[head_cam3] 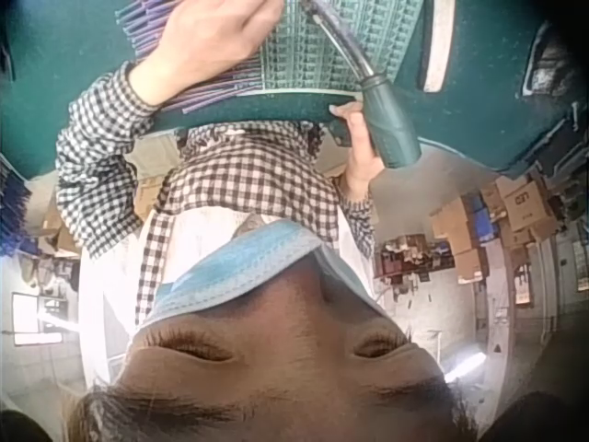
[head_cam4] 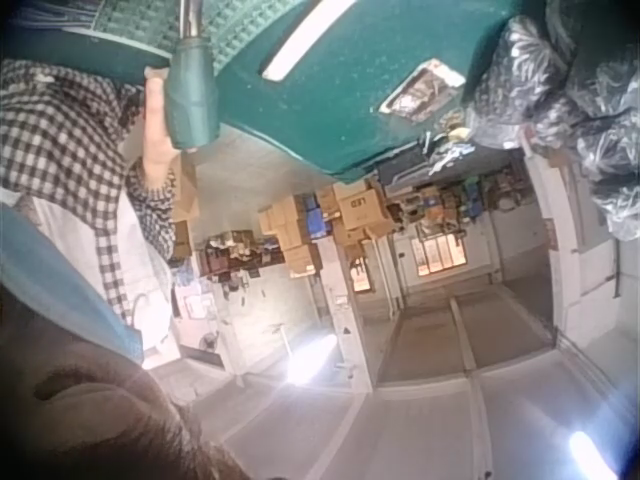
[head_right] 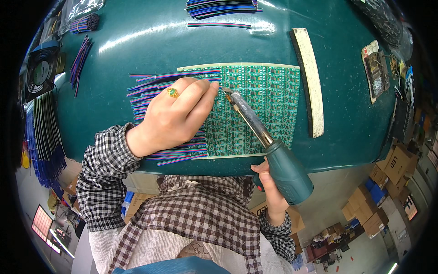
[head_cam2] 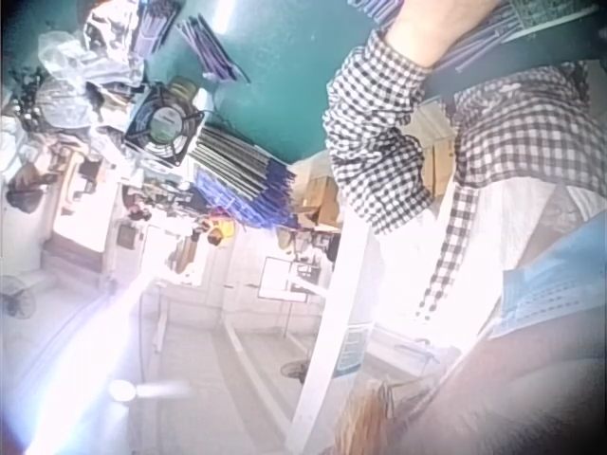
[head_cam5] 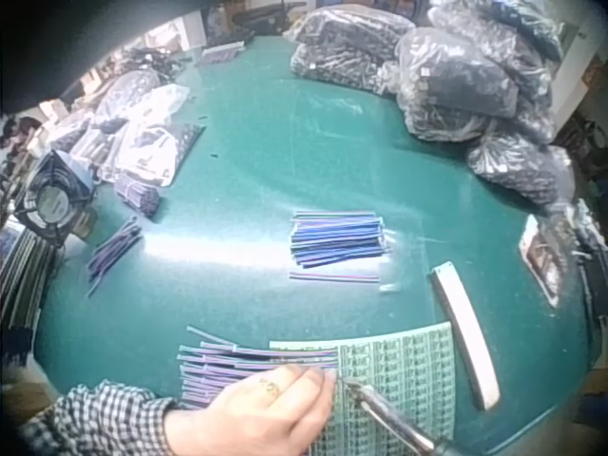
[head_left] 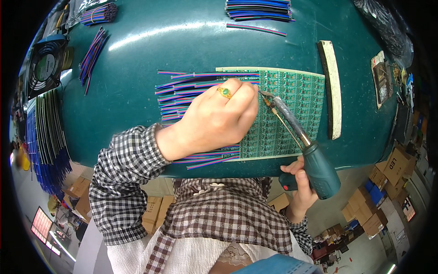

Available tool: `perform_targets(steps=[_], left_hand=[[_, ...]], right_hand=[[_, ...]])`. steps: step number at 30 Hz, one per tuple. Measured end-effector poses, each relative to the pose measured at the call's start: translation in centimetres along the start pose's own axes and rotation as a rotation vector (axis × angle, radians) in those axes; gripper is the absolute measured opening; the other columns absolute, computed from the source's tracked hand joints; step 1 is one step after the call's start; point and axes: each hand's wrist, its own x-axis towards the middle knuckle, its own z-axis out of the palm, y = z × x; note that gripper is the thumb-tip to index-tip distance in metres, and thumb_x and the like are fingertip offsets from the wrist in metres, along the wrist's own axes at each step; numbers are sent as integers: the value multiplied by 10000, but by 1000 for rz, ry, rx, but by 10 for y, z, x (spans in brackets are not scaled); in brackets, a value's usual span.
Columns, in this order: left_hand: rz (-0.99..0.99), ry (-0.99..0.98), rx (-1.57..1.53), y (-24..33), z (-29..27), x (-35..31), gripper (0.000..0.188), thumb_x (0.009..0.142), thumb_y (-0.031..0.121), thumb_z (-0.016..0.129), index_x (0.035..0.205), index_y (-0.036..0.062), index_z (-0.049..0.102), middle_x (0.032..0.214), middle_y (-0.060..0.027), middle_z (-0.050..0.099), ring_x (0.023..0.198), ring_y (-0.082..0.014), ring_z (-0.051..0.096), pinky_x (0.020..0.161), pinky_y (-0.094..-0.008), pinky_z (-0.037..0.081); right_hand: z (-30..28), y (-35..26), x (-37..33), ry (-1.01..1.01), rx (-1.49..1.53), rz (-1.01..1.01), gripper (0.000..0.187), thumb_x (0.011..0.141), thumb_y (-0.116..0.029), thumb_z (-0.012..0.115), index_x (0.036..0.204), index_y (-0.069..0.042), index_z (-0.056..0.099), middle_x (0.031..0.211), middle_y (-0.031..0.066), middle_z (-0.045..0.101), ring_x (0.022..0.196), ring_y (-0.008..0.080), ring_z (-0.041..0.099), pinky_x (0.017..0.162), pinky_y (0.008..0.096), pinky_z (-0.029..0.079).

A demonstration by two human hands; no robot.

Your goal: The person solders multiple colored wires to a green printed circuit board using a soldering iron.

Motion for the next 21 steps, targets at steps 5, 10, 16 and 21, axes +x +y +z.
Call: perform_targets(steps=[5,10,16,21], left_hand=[[-4,4,3,0,-1,-1,332,734,37,646,1042,-89,643,986,-127,570,819,-227,608,677,-298,538],[5,3,23,-1,0,0,344,732,35,644,1053,-87,639,990,-122,570,822,-226,609,675,-300,538],[26,-43,78,4,-5,12,369,719,63,619,1067,-58,643,991,-117,588,834,-222,611,682,-289,525],[-49,-126,76,9,-24,0,417,705,11,622,1121,-12,639,1034,-121,599,911,-281,607,853,-421,510]], right_hand=[[2,-2,1,33,41,-14,360,893,-106,589,1158,125,513,824,125,565,731,219,595,674,400,587],[-1,-3,5,33,124,-15,354,873,-69,616,1158,128,545,842,148,631,771,235,624,727,415,585],[-21,-15,13,157,245,-112,342,896,-136,577,1135,100,511,823,133,534,738,232,596,659,409,590],[-85,-18,45,649,171,-368,298,948,-126,562,1153,88,546,874,161,625,809,249,660,638,371,613]])
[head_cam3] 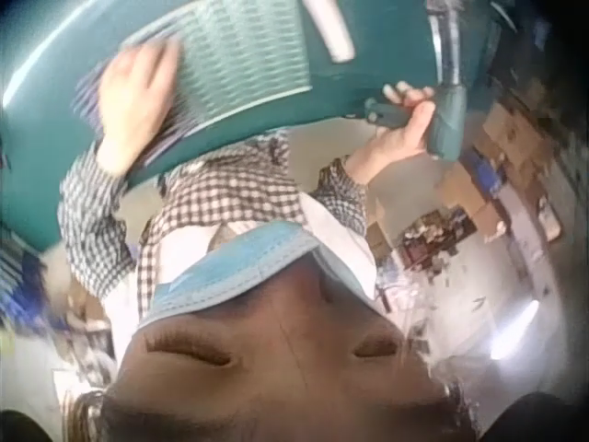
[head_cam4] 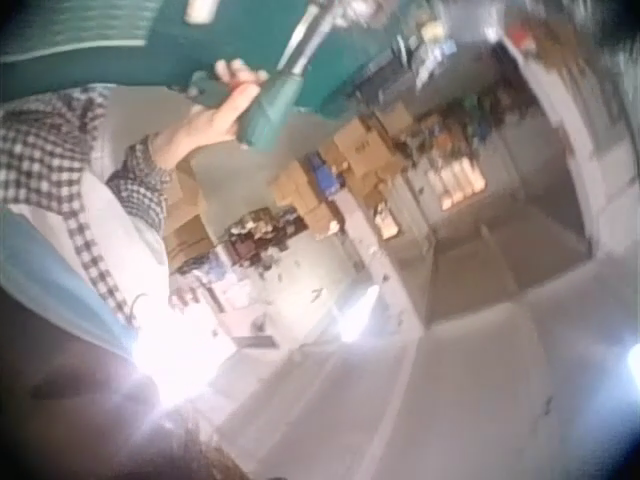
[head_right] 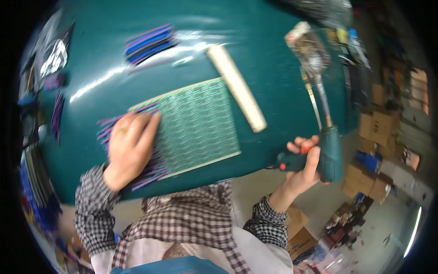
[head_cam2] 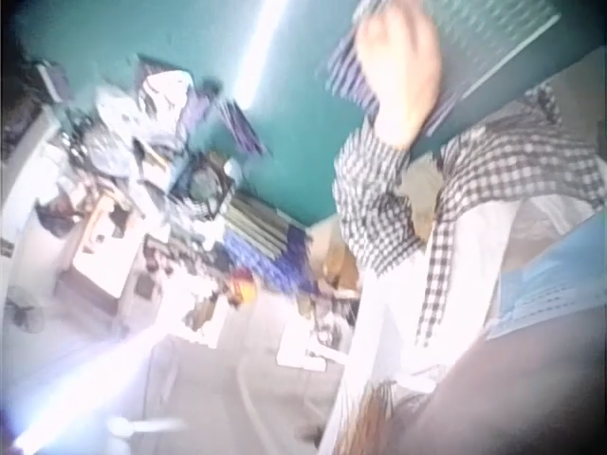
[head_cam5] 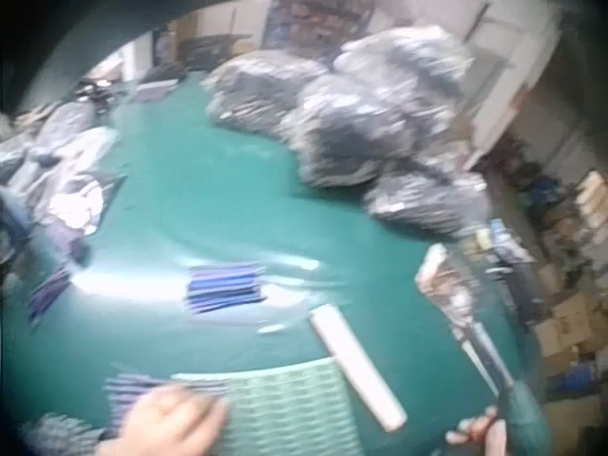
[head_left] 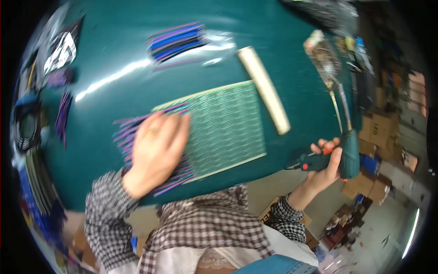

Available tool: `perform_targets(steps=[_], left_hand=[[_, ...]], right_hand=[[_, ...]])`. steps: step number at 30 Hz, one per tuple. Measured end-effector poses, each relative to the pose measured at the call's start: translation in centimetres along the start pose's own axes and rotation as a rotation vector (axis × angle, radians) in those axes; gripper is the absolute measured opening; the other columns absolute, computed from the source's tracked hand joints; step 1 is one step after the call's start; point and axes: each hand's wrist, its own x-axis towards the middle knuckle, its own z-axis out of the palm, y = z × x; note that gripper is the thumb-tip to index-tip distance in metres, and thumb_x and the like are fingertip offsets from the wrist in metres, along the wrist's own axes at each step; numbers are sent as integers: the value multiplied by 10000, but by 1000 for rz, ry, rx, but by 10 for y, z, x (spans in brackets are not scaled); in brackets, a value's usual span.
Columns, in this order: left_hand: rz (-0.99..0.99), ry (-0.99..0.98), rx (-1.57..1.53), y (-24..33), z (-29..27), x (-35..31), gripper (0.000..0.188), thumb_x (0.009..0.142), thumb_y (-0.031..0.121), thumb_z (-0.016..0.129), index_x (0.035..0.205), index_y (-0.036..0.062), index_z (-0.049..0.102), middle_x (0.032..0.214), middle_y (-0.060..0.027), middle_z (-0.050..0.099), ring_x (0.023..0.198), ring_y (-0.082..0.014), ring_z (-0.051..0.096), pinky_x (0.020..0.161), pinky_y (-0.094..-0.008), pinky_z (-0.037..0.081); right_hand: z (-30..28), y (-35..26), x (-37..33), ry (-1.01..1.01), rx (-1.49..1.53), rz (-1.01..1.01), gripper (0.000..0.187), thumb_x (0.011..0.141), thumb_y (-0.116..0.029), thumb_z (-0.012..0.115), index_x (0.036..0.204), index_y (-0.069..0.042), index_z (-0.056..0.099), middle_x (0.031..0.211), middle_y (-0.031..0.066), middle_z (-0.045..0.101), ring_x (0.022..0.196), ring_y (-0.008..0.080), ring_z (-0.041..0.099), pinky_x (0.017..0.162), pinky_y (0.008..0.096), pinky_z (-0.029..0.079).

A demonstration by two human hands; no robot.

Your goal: The person solders multiple colored wires to a green printed circuit board using a soldering iron.

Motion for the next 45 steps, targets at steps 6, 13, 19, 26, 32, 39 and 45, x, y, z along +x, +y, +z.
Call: perform_targets(steps=[6,13,19,26,32,39,45], left_hand=[[-105,15,-343,-43,-31,43,191,772,16,644,962,7,641,973,-147,599,897,-340,599,775,-415,494],[-199,-63,-286,-84,9,63,124,796,41,677,865,7,579,845,-135,583,821,-312,618,714,-390,496],[-257,-98,-410,-73,16,73,154,793,67,709,851,10,579,860,-126,576,815,-288,606,708,-385,488],[-159,58,-386,-59,1,61,125,815,39,687,885,21,584,862,-117,577,802,-295,602,698,-362,493],[52,21,-232,-19,-3,8,339,743,50,613,1072,-28,632,962,-120,604,832,-268,618,706,-350,525],[103,66,-65,-9,16,-9,370,712,74,625,1061,-48,637,989,-109,591,876,-236,598,752,-335,532],[114,80,-71,-9,18,-8,392,688,78,625,1062,-38,645,995,-103,589,879,-231,600,754,-331,539]], right_hand=[[-1,22,70,201,-210,-36,333,909,-149,662,1136,89,609,979,182,668,835,261,704,604,350,610],[-18,30,54,37,-168,63,325,942,-141,613,1164,93,580,985,175,666,800,241,693,596,318,607],[-34,27,22,-53,-45,124,318,975,-194,566,1170,57,588,986,145,669,827,229,684,599,306,605],[-29,17,-9,-190,27,186,333,983,-221,542,1193,37,548,1011,121,643,838,211,661,608,310,596],[1,14,-41,-306,112,327,393,924,-216,595,1165,86,524,958,166,618,775,265,669,589,348,616],[19,8,-59,-417,70,349,426,903,-206,605,1177,108,510,962,200,614,751,293,684,587,363,621],[23,0,-71,-448,22,342,460,892,-216,626,1191,115,516,972,200,624,800,308,695,643,378,623]])
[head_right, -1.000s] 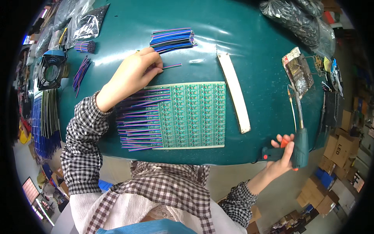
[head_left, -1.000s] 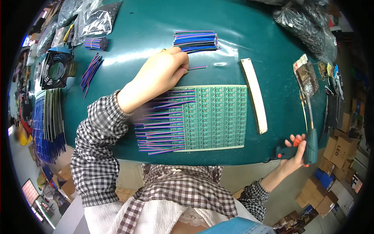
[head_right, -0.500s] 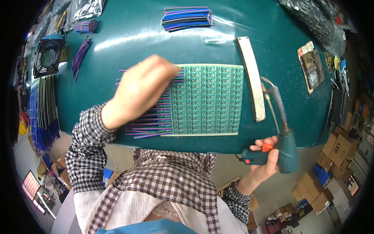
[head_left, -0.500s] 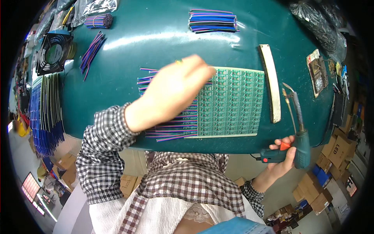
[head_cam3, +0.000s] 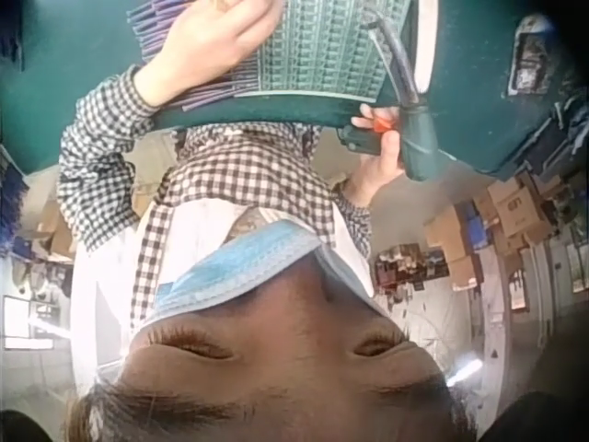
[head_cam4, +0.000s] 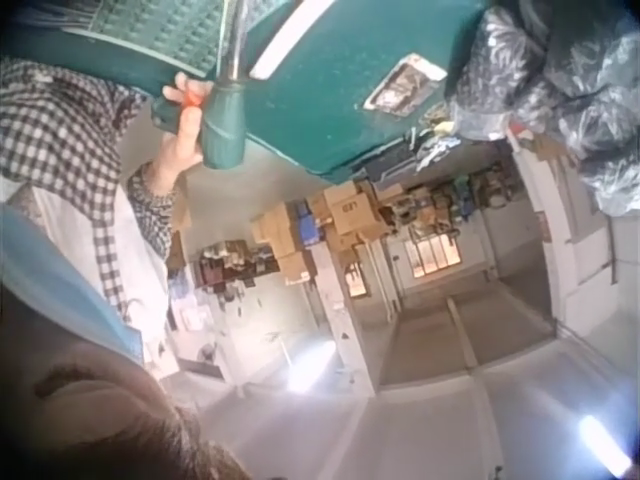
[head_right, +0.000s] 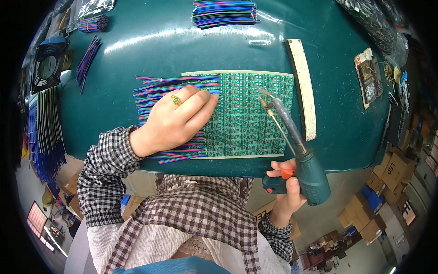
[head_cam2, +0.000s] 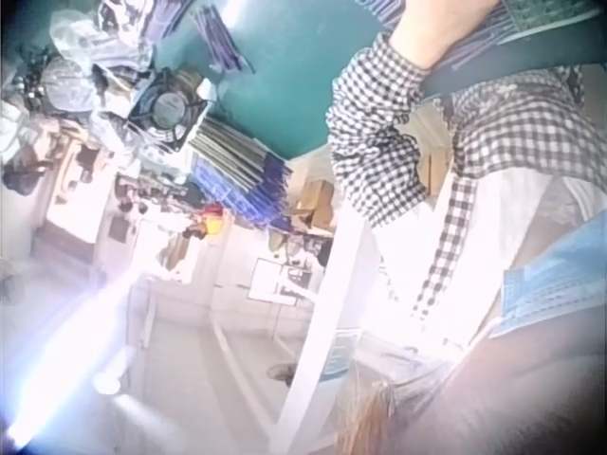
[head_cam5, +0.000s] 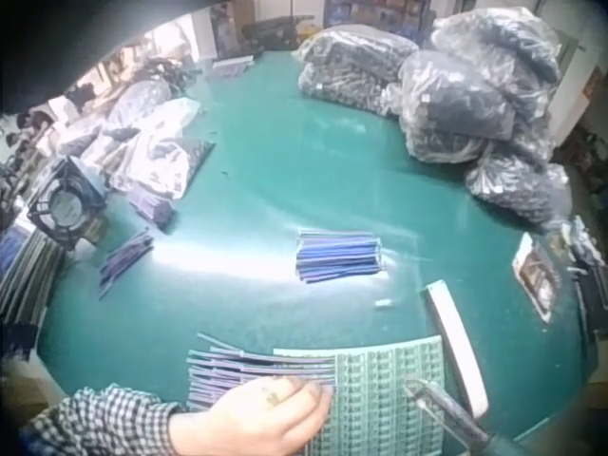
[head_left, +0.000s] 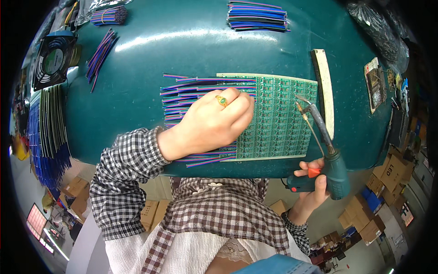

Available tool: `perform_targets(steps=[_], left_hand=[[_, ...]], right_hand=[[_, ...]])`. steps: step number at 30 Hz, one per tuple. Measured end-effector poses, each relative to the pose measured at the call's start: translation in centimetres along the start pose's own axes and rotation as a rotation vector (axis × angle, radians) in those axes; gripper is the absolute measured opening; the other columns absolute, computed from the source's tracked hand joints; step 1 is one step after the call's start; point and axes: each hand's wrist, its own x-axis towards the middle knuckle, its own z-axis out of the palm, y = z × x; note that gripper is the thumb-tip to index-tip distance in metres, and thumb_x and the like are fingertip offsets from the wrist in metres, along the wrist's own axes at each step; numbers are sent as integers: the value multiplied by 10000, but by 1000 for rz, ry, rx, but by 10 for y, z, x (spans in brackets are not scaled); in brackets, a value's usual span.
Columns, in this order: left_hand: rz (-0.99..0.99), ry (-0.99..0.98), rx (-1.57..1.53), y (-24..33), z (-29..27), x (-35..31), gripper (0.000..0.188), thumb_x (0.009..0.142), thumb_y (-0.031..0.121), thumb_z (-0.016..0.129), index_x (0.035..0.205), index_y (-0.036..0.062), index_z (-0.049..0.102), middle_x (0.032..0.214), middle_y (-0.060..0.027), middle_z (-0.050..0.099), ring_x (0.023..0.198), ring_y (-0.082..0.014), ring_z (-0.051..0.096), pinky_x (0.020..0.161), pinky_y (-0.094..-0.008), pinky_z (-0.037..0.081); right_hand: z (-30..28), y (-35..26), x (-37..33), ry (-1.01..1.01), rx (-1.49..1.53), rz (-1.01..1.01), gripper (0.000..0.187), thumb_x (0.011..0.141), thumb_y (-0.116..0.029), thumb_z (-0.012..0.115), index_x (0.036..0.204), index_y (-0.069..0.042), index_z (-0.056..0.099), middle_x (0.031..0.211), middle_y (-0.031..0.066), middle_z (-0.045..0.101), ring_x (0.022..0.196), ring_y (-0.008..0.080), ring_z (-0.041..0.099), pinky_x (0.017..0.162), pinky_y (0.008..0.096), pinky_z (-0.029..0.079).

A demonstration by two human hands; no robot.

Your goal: The person solders multiple colored wires to a green printed circuit board using a soldering iron.

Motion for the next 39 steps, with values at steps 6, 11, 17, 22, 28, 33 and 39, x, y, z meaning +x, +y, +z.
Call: perform_targets(steps=[6,11,17,22,28,33,39], left_hand=[[-4,31,-30,-1,3,-2,409,677,77,627,1067,-48,636,1000,-114,588,882,-242,604,754,-338,543],[-6,47,-36,-1,3,-4,422,666,76,628,1068,-53,633,1011,-120,590,861,-246,610,747,-346,547],[15,36,-22,-2,3,-6,431,653,82,630,1062,-55,639,1013,-119,590,859,-241,611,742,-338,549],[11,47,-41,-2,3,-6,429,643,85,631,1050,-53,645,1009,-119,588,853,-237,611,733,-336,552],[6,40,-57,-2,1,-3,421,639,77,633,1039,-52,651,1001,-118,589,849,-235,611,727,-328,553],[8,38,-37,-2,3,-4,405,648,62,635,1035,-55,653,992,-117,592,848,-233,611,728,-327,552],[-23,36,-71,-1,3,-5,391,658,57,638,1030,-62,653,991,-119,593,853,-238,611,733,-330,548]], right_hand=[[6,8,-10,-144,-134,1,460,932,-244,599,1210,110,498,1013,188,597,858,307,683,652,368,627],[17,7,-12,-203,-185,12,314,917,-141,570,1099,115,559,965,183,603,831,273,673,673,374,625],[19,9,-13,-207,-175,39,316,910,-128,577,1107,118,552,958,178,600,820,251,659,695,375,622],[17,11,-14,-218,-188,45,312,903,-115,585,1111,115,550,953,172,598,817,251,655,693,379,618],[12,15,-14,-250,-210,33,301,901,-99,583,1111,115,549,949,171,598,812,256,651,713,398,609],[11,17,-14,-267,-230,12,305,906,-85,574,1126,124,539,936,174,602,795,257,645,715,411,601],[13,16,-13,-260,-224,-1,340,908,-82,576,1164,134,518,913,174,607,777,256,641,717,411,597]])
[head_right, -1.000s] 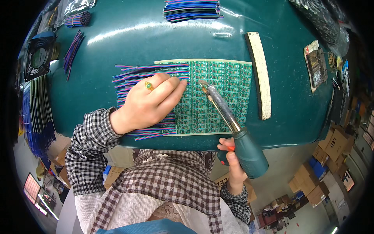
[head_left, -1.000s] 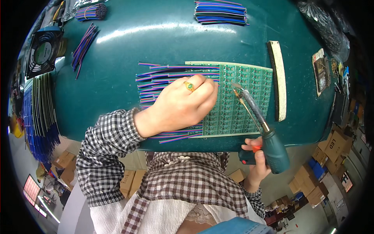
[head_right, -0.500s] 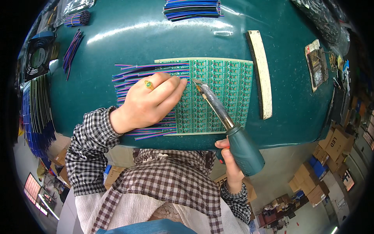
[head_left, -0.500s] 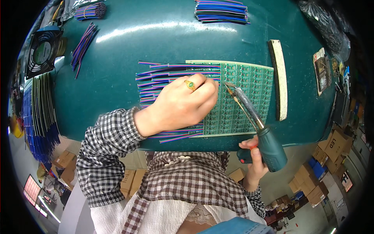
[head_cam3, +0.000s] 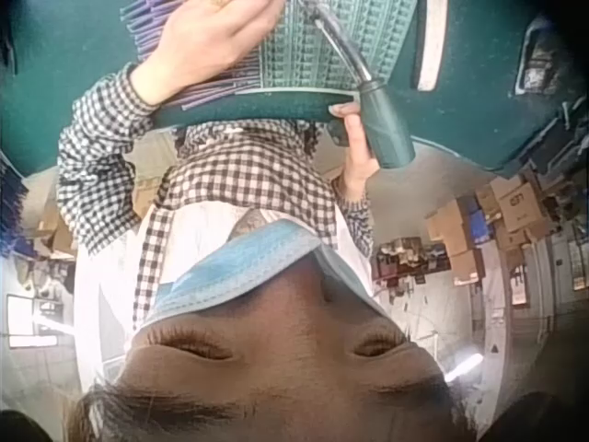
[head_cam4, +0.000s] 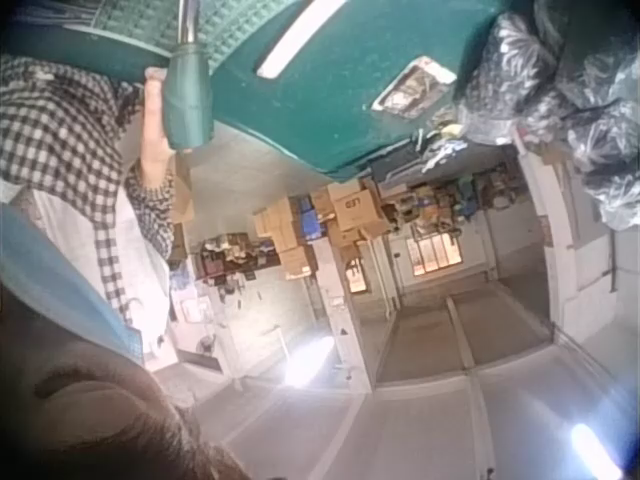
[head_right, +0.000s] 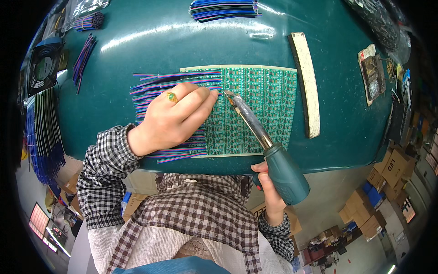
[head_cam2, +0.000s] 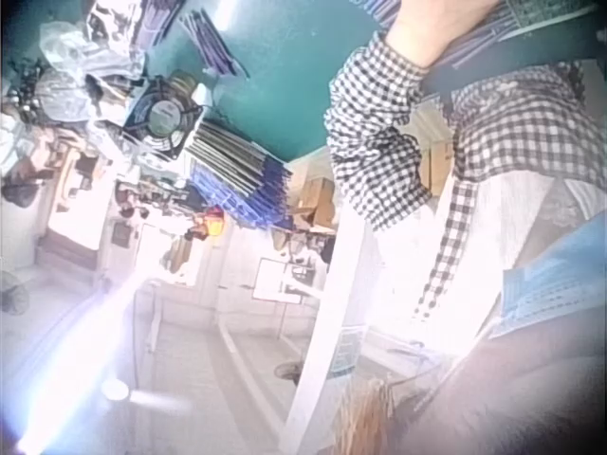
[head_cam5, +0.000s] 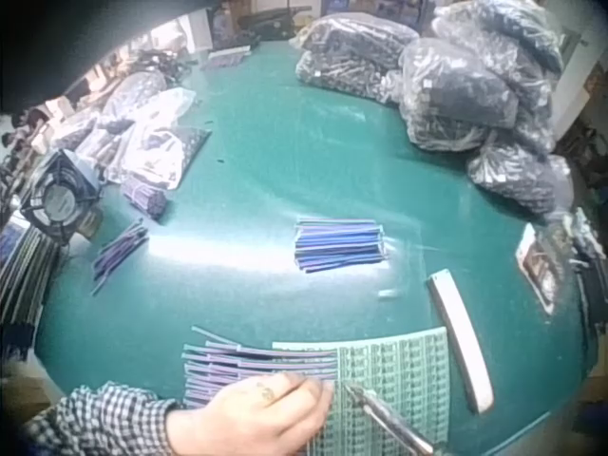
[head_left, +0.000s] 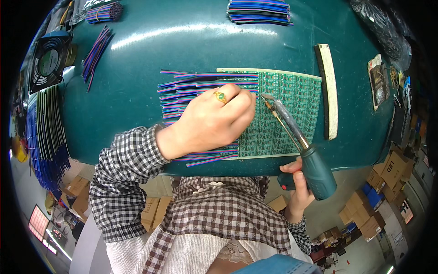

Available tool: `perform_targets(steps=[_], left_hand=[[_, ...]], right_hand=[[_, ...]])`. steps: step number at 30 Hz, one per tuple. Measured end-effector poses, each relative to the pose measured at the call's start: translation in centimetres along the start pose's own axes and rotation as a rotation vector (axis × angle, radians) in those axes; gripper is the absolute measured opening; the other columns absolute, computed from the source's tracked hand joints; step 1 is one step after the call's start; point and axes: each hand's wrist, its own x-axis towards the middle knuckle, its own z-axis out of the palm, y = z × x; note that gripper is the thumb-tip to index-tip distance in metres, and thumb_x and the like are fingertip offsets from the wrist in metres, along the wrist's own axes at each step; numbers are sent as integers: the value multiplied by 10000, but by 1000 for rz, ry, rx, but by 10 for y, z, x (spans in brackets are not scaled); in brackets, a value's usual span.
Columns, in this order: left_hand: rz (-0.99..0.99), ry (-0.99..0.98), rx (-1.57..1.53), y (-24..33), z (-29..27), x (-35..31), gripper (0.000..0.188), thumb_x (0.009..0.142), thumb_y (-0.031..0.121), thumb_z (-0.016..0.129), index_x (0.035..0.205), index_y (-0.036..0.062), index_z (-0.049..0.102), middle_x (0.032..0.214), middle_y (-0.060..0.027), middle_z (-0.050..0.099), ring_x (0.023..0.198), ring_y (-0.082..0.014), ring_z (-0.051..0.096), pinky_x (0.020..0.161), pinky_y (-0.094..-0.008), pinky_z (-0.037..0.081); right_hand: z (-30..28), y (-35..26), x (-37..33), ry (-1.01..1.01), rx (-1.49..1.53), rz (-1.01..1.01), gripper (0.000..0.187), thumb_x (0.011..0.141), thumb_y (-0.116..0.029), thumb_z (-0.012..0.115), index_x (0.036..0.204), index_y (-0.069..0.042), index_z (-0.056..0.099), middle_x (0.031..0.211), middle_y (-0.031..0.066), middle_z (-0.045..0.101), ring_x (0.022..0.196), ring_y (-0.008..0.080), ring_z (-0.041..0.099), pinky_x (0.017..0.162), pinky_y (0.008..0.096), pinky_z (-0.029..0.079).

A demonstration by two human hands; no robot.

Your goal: The person solders multiple colored wires to a green printed circuit board using a soldering iron.

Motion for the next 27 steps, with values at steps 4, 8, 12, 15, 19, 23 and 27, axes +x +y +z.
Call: perform_targets(steps=[4,8,12,15,19,23,27], left_hand=[[14,-7,3,-1,-2,1,392,657,58,636,1030,-63,651,989,-122,594,856,-243,614,745,-333,550],[12,1,-10,-1,-1,0,386,663,60,634,1028,-65,650,987,-121,595,859,-246,616,748,-334,553],[4,-3,-19,-1,-1,1,383,665,61,632,1026,-66,650,983,-120,594,860,-245,616,746,-334,555],[2,-7,-29,-1,-1,0,382,667,61,630,1026,-68,649,980,-120,594,860,-244,616,745,-335,556],[0,-14,-32,-1,-2,1,382,666,65,632,1024,-68,649,981,-121,594,860,-245,616,746,-335,556],[1,-19,-26,-1,-2,1,381,662,64,634,1021,-63,651,981,-120,595,861,-244,615,748,-335,556],[-1,-19,-20,-1,-1,0,379,662,61,633,1021,-60,652,983,-120,596,860,-243,615,750,-334,556]], right_hand=[[1,-1,1,-1,2,7,336,910,-86,581,1158,133,523,906,167,610,775,254,641,713,403,594],[2,-1,1,4,11,11,328,907,-82,586,1153,128,533,893,157,610,777,251,642,709,396,592],[2,-1,1,11,11,12,324,906,-81,589,1151,124,538,884,154,609,776,248,644,712,396,589],[3,-2,2,12,4,17,317,904,-80,591,1144,121,543,882,152,606,775,246,643,716,395,587],[3,-3,2,4,-9,20,307,903,-81,592,1134,118,548,881,148,604,772,244,641,717,394,585],[5,-4,2,8,-14,37,304,901,-78,591,1130,117,550,872,149,607,766,244,641,716,393,583],[4,-4,2,0,-38,30,303,901,-76,588,1127,121,547,867,152,611,764,246,643,715,391,583]])
